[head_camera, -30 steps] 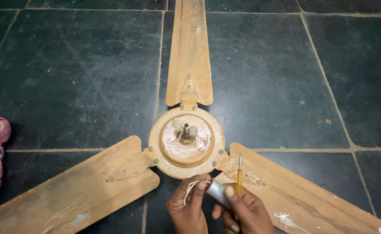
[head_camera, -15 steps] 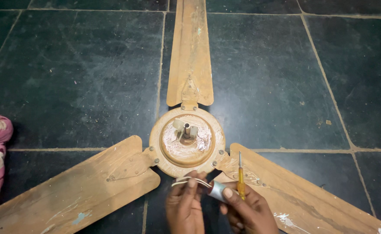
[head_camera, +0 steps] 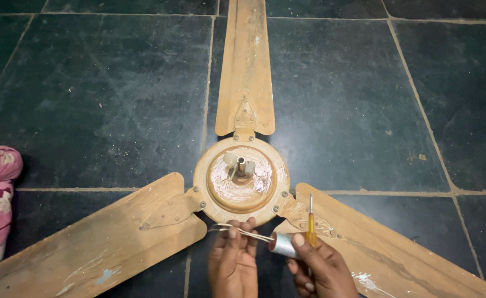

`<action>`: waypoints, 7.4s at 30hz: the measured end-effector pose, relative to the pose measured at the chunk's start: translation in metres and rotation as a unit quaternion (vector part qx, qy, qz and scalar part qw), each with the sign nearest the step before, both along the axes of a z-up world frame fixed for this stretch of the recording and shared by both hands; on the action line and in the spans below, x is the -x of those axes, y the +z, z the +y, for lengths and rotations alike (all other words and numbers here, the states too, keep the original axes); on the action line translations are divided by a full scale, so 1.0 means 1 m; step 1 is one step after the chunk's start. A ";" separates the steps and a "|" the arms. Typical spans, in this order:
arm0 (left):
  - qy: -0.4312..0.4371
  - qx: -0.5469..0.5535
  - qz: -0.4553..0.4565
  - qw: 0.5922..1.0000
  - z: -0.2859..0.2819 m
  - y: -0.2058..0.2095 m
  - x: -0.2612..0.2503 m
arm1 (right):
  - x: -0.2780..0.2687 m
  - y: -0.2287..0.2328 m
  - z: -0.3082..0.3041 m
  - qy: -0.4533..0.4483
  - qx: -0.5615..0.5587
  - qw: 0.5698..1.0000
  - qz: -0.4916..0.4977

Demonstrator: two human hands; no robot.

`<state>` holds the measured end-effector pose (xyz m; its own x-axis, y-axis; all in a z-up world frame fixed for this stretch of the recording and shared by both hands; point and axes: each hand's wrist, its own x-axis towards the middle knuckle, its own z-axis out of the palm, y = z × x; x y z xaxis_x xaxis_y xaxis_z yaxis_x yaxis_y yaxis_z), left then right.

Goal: The person works on a ceiling fan lying on the floor, using a screwdriver to remove and reinsert screws on the fan blades and motor housing. They also handle a small cylindrical capacitor, connecting and disconnecting its wires.

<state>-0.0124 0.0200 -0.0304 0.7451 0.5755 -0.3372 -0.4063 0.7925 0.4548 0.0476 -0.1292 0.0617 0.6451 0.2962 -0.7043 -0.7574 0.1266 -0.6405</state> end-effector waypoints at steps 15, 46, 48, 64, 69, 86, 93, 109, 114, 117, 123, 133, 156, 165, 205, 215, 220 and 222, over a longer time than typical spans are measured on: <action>0.020 0.012 0.018 1.000 0.014 0.017 0.003 | 0.000 0.007 0.003 -0.007 0.060 0.997 -0.039; -0.085 -0.255 -0.071 0.961 -0.017 0.040 -0.013 | -0.005 -0.008 -0.010 -0.044 0.015 0.999 -0.005; -0.079 -0.233 -0.083 0.966 -0.021 0.038 -0.015 | -0.006 -0.006 -0.008 -0.039 -0.008 0.999 -0.002; -0.204 -0.398 -0.046 0.893 -0.005 0.040 0.017 | -0.004 -0.042 -0.013 -0.025 -0.044 0.998 0.031; -0.239 -0.436 -0.071 0.864 0.020 -0.008 0.034 | 0.008 -0.039 0.011 0.013 -0.114 0.991 0.061; 0.074 -0.572 0.074 0.813 0.083 -0.111 0.082 | 0.056 -0.085 0.061 0.066 0.092 0.972 -0.208; 0.111 -0.743 0.104 0.651 0.111 -0.133 0.107 | 0.084 -0.094 0.082 0.116 -0.053 0.957 -0.262; -0.028 -0.587 0.162 0.793 0.013 -0.049 0.093 | 0.057 -0.048 0.045 -0.024 0.064 0.973 -0.220; 0.014 -0.367 0.168 0.915 0.002 -0.077 0.084 | 0.053 -0.044 0.051 -0.019 0.097 0.971 -0.220; 0.030 -0.613 0.157 0.773 0.010 -0.080 0.089 | 0.049 -0.052 0.048 -0.027 0.130 0.965 -0.228; 0.078 -0.643 0.094 0.756 0.002 -0.096 0.084 | 0.054 -0.078 0.054 -0.099 0.074 0.936 -0.328; -0.067 -0.552 0.019 0.831 0.046 -0.170 0.107 | 0.048 -0.041 0.035 -0.027 0.046 0.988 -0.146; 0.057 -0.600 0.080 0.794 0.034 -0.108 0.104 | 0.039 -0.020 0.023 -0.067 0.125 0.976 -0.164; 0.024 -0.677 0.158 0.719 0.032 -0.118 0.107 | 0.050 -0.067 0.038 0.141 0.024 0.972 -0.189; -0.019 -0.633 0.139 0.761 0.014 -0.004 0.098 | 0.049 -0.028 0.048 -0.070 0.197 0.898 -0.388; 0.082 -0.684 0.127 0.713 0.029 -0.051 0.105 | 0.042 -0.009 0.053 -0.061 0.170 0.935 -0.305; 0.114 -0.278 0.169 0.939 0.072 -0.112 0.123 | 0.033 -0.001 0.025 -0.183 0.087 0.959 -0.198; 0.106 -0.078 0.142 0.981 0.086 -0.125 0.132 | 0.032 -0.002 0.024 -0.172 0.070 0.968 -0.169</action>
<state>-0.1441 0.1057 -0.1550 0.4918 0.7682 -0.4099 -0.3943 0.6162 0.6818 0.0153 -0.1053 0.0592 0.8893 -0.0597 -0.4533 -0.4301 0.2271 -0.8737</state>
